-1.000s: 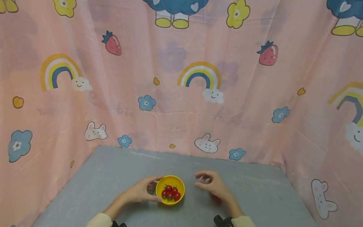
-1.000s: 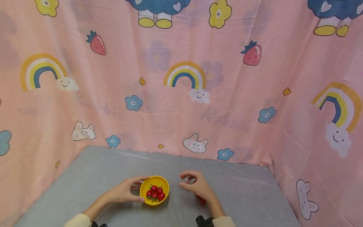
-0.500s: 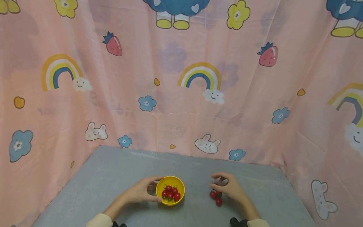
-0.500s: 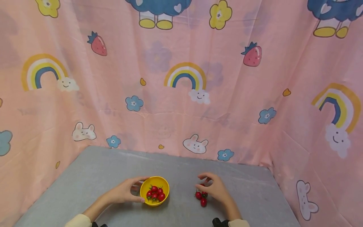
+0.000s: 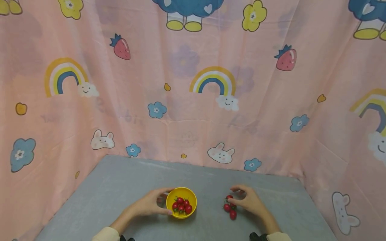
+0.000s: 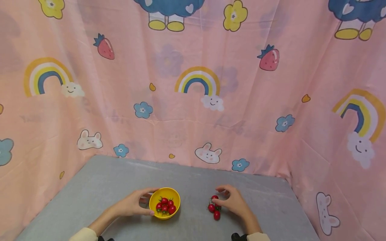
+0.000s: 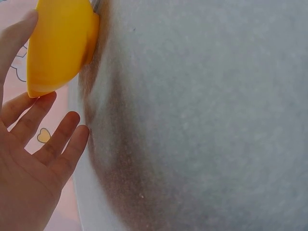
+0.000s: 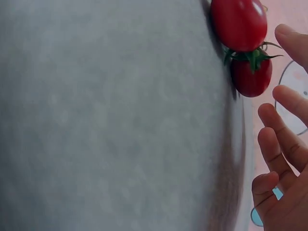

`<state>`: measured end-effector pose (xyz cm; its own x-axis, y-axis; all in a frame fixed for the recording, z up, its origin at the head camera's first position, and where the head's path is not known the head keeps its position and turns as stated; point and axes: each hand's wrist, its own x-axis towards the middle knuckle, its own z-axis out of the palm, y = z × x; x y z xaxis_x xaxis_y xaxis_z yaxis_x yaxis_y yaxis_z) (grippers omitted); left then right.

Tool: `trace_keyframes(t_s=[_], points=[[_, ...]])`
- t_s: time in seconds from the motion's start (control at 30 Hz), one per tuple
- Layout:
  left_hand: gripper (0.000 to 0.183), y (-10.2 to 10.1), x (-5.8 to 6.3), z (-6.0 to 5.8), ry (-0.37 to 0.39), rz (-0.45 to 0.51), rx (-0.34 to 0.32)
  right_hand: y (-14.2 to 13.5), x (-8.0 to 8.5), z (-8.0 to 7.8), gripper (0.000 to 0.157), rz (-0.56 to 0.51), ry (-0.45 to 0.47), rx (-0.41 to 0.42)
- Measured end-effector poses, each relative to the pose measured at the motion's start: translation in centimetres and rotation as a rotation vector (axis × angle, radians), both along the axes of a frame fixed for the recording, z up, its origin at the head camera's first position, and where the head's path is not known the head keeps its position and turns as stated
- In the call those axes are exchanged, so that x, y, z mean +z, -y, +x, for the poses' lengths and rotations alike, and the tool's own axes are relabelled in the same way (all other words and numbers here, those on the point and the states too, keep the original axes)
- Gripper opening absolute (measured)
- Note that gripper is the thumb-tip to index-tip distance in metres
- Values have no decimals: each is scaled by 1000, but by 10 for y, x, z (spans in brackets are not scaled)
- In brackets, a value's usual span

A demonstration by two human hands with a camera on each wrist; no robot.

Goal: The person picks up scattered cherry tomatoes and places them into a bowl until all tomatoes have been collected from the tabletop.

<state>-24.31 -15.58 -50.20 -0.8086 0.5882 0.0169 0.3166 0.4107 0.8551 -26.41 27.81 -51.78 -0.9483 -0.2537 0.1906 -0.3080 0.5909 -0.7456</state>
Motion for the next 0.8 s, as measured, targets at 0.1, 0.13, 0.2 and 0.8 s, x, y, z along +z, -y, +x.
trace_keyframes(t_s=[0.1,0.13,0.2,0.8], points=[[73,0,0,-1,-3,-4,0,0,-2,-1,46,5,16,3],[73,0,0,-1,-4,-4,-2,0,-2,-2,46,6,22,2],[73,0,-1,-1,-7,-6,-3,1,-3,-3,45,5,34,-6],[73,-2,2,1,-9,9,-18,6,-5,-8,32,36,84,-5]])
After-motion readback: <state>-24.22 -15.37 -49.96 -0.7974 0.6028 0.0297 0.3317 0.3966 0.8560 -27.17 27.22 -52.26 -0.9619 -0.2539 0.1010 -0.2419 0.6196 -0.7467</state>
